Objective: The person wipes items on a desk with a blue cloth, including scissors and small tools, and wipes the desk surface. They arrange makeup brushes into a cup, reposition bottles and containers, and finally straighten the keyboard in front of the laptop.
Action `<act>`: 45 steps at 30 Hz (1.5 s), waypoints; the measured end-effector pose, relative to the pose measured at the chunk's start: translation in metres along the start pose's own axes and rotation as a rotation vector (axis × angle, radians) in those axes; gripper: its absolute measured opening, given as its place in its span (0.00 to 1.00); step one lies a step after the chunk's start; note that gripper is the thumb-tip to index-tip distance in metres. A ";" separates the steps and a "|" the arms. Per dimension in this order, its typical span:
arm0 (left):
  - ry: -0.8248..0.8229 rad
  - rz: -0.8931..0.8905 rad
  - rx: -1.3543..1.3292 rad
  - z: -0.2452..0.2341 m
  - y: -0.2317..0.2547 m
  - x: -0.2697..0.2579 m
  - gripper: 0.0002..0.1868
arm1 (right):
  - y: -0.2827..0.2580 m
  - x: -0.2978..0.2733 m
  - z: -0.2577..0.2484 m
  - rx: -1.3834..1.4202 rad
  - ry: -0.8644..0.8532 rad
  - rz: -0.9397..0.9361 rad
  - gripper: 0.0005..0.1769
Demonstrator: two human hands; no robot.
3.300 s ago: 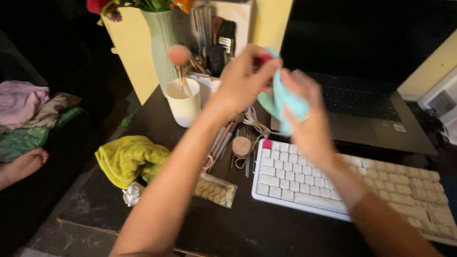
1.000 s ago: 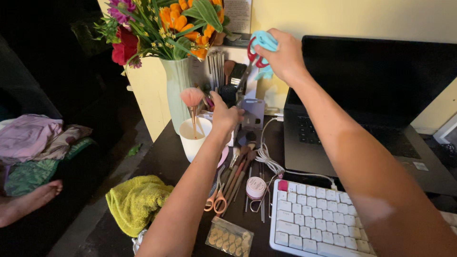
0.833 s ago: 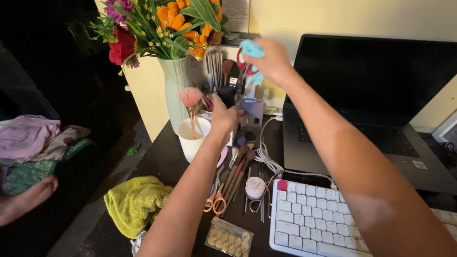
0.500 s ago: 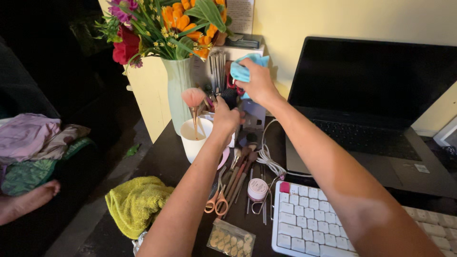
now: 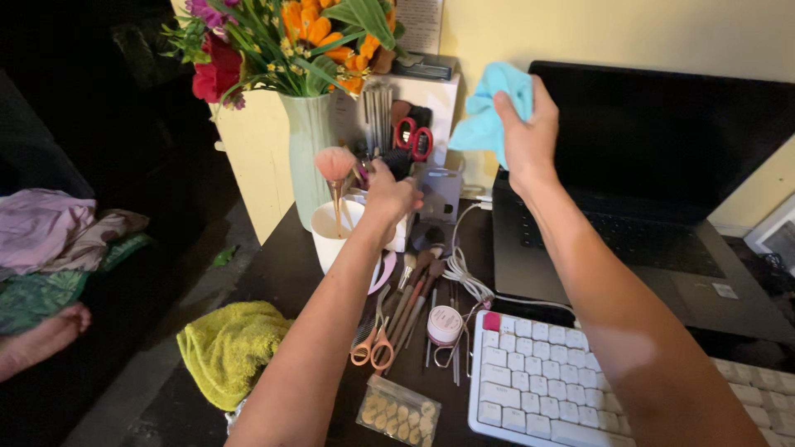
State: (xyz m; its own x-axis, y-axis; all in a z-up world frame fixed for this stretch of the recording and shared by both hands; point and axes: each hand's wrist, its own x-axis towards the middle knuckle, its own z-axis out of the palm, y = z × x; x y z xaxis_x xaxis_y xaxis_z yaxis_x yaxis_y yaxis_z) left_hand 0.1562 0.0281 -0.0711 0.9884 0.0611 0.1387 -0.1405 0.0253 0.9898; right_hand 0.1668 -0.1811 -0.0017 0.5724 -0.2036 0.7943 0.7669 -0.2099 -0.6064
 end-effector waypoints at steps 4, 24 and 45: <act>0.085 0.075 0.020 0.000 -0.002 0.000 0.43 | -0.030 -0.025 -0.023 0.037 -0.168 0.202 0.17; 0.195 0.137 -0.077 -0.006 -0.010 0.009 0.32 | -0.032 -0.029 0.026 -0.722 -0.648 0.182 0.26; 0.235 0.584 0.524 0.004 -0.002 -0.060 0.33 | -0.110 -0.077 -0.110 -0.075 -0.424 0.572 0.17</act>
State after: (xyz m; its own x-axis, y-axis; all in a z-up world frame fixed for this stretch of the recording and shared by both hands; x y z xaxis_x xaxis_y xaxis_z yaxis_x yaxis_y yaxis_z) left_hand 0.0973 0.0204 -0.0815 0.7186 0.1293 0.6833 -0.5263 -0.5412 0.6558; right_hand 0.0067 -0.2480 -0.0003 0.9540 0.0846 0.2875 0.2996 -0.2494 -0.9209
